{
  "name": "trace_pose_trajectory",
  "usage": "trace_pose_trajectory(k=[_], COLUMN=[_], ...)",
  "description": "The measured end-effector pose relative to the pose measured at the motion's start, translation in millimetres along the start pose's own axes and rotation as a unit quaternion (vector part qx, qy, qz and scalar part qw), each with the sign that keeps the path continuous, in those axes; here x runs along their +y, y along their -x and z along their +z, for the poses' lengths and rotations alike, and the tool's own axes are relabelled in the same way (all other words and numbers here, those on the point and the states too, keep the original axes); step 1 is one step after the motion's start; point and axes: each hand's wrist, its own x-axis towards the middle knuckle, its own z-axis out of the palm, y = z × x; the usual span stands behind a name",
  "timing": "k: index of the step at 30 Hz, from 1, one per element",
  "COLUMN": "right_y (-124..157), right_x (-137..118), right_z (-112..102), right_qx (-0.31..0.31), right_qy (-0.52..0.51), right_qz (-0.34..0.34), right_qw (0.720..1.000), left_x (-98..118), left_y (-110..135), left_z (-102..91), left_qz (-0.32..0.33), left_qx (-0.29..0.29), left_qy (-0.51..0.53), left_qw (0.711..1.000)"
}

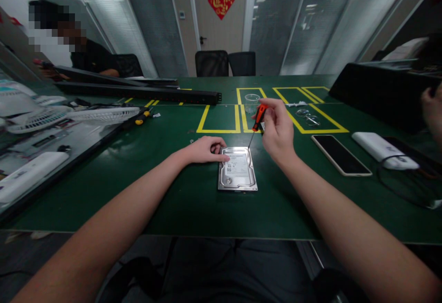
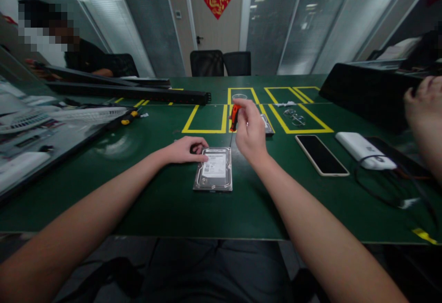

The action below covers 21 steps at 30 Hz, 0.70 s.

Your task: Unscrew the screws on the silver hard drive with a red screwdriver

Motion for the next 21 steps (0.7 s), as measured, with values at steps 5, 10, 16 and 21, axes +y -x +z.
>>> trace_pose_trajectory(k=[5, 10, 16, 21], right_y=[-0.5, -0.6, -0.3, -0.7], right_x=[-1.4, -2.3, -2.0, -6.7], right_z=[0.5, 0.5, -0.1, 1.5], right_qx=[0.007, 0.007, 0.014, 0.011], right_qy=[0.011, 0.026, 0.046, 0.037], right_qz=[-0.007, -0.004, -0.013, 0.003], right_qw=[1.0, 1.0, 0.999, 0.999], left_x=[1.3, -0.3, -2.3, -2.5], left_y=[0.3, 0.2, -0.3, -0.3], left_z=[-0.1, -0.5, 0.5, 0.9], left_qz=[-0.003, 0.008, 0.008, 0.006], left_qx=[-0.001, 0.0, -0.001, 0.0], left_qy=[-0.001, -0.002, -0.002, 0.001], left_qw=[1.0, 1.0, 1.0, 1.0])
